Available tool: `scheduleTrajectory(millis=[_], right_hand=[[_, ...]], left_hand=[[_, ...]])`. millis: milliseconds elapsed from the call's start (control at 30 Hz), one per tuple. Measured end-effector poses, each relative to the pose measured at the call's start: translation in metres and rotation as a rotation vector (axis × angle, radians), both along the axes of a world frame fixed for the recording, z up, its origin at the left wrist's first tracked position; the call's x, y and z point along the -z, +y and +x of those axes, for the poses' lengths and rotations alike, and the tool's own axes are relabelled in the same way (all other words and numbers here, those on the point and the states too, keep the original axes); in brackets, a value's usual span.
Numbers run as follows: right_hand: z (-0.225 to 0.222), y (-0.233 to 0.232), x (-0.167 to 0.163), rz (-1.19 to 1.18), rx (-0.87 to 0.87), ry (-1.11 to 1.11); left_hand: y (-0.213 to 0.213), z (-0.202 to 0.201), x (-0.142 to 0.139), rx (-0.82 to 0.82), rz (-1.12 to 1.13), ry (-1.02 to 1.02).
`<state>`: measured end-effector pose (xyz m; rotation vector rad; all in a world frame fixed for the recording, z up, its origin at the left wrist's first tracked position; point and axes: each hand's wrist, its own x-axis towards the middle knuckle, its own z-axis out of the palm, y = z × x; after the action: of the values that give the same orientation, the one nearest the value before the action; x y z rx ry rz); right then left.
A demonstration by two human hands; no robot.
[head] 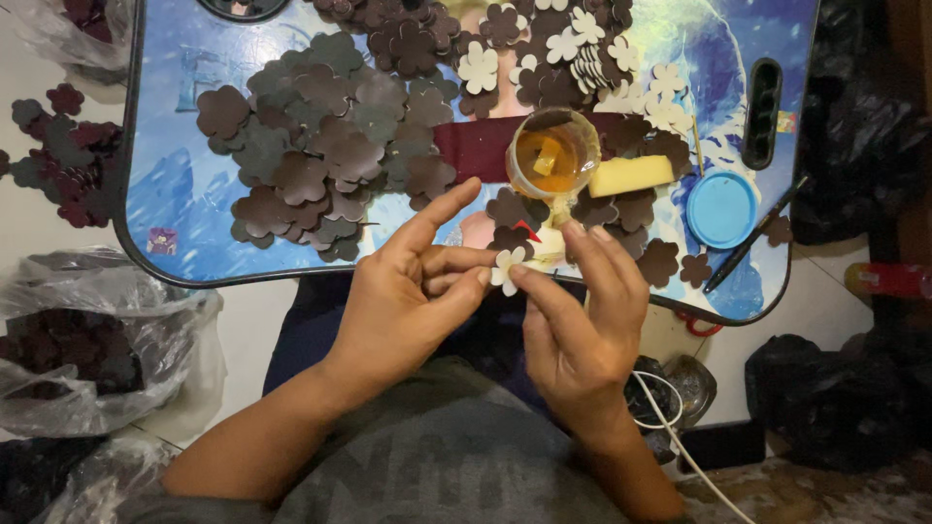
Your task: The person sits on the floor with a tray of flower-shaped cut pieces on their lap. They pick up flower pieces, dip or apply glue from a small cup, press matching pieces together, and set the glued flowers back onto the tray, repeating this for one piece at a time.
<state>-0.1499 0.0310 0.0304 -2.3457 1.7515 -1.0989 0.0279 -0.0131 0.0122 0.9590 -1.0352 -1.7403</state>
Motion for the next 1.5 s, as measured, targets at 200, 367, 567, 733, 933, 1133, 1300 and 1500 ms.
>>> scheduleTrajectory(millis=[200, 367, 567, 733, 933, 1133, 1300, 1500], right_hand=[[0.000, 0.000, 0.000, 0.000, -0.024, -0.005], [-0.002, -0.002, 0.000, -0.016, 0.092, 0.014], [-0.008, 0.004, 0.006, 0.037, 0.008, -0.208], [-0.011, 0.003, 0.028, 0.235, -0.141, -0.680], [-0.017, 0.004, 0.043, 0.253, -0.237, -0.837], [-0.015, 0.003, 0.046, 0.220, -0.221, -0.843], [-0.014, 0.001, 0.044, 0.224, -0.159, -0.836], [-0.010, -0.002, 0.042, 0.224, -0.141, -0.759]], left_hand=[[-0.002, 0.000, 0.000, 0.013, 0.009, -0.021], [-0.003, 0.003, 0.001, 0.025, 0.029, -0.013], [-0.004, 0.009, 0.004, 0.068, 0.071, 0.085], [-0.007, 0.014, 0.009, 0.185, 0.216, 0.122], [-0.010, 0.014, 0.020, 0.248, 0.254, 0.150], [-0.012, 0.018, 0.017, 0.182, 0.185, 0.033], [-0.031, 0.048, 0.001, -0.294, -0.525, -0.833], [-0.054, 0.066, 0.007, -0.438, -0.812, -1.207]])
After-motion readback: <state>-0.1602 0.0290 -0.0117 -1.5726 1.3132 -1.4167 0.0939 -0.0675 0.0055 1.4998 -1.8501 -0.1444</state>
